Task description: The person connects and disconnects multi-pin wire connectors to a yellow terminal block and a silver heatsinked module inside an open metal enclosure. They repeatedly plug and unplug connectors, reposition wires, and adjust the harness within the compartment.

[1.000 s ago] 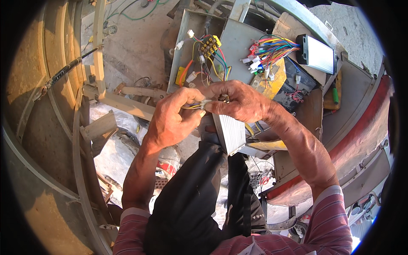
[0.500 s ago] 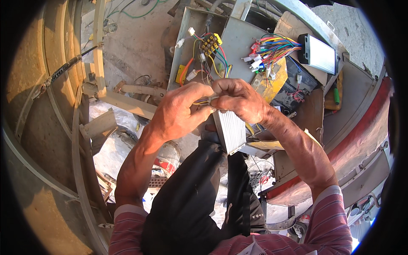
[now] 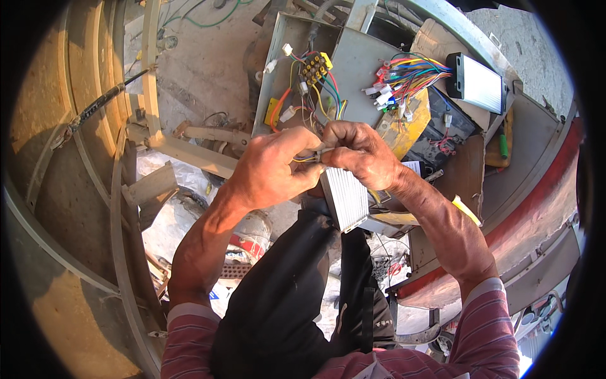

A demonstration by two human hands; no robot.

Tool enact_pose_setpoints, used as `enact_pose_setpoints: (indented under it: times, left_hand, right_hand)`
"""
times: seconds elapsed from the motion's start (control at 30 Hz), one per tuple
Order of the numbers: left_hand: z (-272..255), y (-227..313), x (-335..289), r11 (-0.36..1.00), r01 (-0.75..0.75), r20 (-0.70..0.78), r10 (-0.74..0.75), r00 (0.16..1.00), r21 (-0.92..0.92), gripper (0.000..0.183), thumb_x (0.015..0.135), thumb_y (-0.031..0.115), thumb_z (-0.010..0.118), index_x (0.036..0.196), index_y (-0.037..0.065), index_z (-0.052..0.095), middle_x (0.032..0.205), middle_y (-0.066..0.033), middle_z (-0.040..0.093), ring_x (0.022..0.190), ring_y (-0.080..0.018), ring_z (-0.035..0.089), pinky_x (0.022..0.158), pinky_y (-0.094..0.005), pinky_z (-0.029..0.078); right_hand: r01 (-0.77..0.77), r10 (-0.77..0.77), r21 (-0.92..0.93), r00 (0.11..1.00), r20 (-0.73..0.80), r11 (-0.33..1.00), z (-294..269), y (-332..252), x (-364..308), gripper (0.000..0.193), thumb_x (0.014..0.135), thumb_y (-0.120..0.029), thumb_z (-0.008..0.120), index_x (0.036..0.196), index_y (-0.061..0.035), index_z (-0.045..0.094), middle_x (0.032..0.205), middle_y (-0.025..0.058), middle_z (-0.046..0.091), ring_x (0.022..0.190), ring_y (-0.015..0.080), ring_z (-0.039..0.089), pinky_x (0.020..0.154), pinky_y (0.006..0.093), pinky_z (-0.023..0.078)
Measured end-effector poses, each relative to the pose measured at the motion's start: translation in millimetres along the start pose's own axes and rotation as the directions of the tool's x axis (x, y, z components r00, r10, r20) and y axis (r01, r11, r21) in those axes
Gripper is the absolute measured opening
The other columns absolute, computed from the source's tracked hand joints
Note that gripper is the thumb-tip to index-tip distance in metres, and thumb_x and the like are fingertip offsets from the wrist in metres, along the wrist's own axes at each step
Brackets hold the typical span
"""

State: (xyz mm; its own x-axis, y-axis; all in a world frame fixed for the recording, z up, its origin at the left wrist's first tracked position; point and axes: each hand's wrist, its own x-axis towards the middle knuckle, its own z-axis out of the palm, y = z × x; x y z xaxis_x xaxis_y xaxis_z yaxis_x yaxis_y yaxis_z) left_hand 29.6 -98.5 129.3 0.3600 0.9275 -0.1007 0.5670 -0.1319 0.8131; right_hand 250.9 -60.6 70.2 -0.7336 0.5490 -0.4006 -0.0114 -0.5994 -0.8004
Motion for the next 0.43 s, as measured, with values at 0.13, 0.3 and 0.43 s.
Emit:
enact_pose_setpoints:
  times: [0.13,0.3,0.43]
  left_hand:
    - [1.9,-4.9,12.3,0.996,-0.072,0.011,0.072,0.997,0.056,0.035,0.078,0.003,0.089,0.106,0.002,0.068,0.092,-0.0124,0.076,0.079,-0.0232,0.077,0.067,-0.0363,0.061]
    - [3.1,-8.3,11.6,0.99,-0.096,0.049,0.091,0.995,0.099,0.035,0.075,0.005,0.09,0.102,0.003,0.067,0.092,-0.0114,0.076,0.078,-0.0267,0.076,0.067,-0.0378,0.061]
    - [6.3,-7.3,5.7,0.993,-0.095,-0.007,0.096,0.995,0.071,0.034,0.075,0.011,0.089,0.097,0.005,0.064,0.083,-0.0126,0.066,0.076,-0.0338,0.071,0.066,-0.0433,0.057]
  right_hand:
    - [-0.041,0.043,0.031,0.997,-0.068,0.999,-0.5,3.2,2.0,0.014,0.092,-0.014,0.07,0.088,-0.0018,0.064,0.079,-0.0019,0.059,0.078,0.0088,0.054,0.07,0.0319,0.046]
    - [0.015,-0.015,0.033,1.0,0.003,0.999,-10.2,6.2,-0.5,0.014,0.092,-0.013,0.07,0.084,-0.0038,0.063,0.08,-0.0029,0.059,0.078,0.0079,0.053,0.069,0.0314,0.045]
    - [0.003,-0.008,0.079,0.998,0.065,0.997,-10.2,10.1,3.1,0.015,0.09,-0.012,0.075,0.083,-0.0043,0.064,0.08,-0.002,0.061,0.078,0.0074,0.055,0.068,0.0303,0.046]
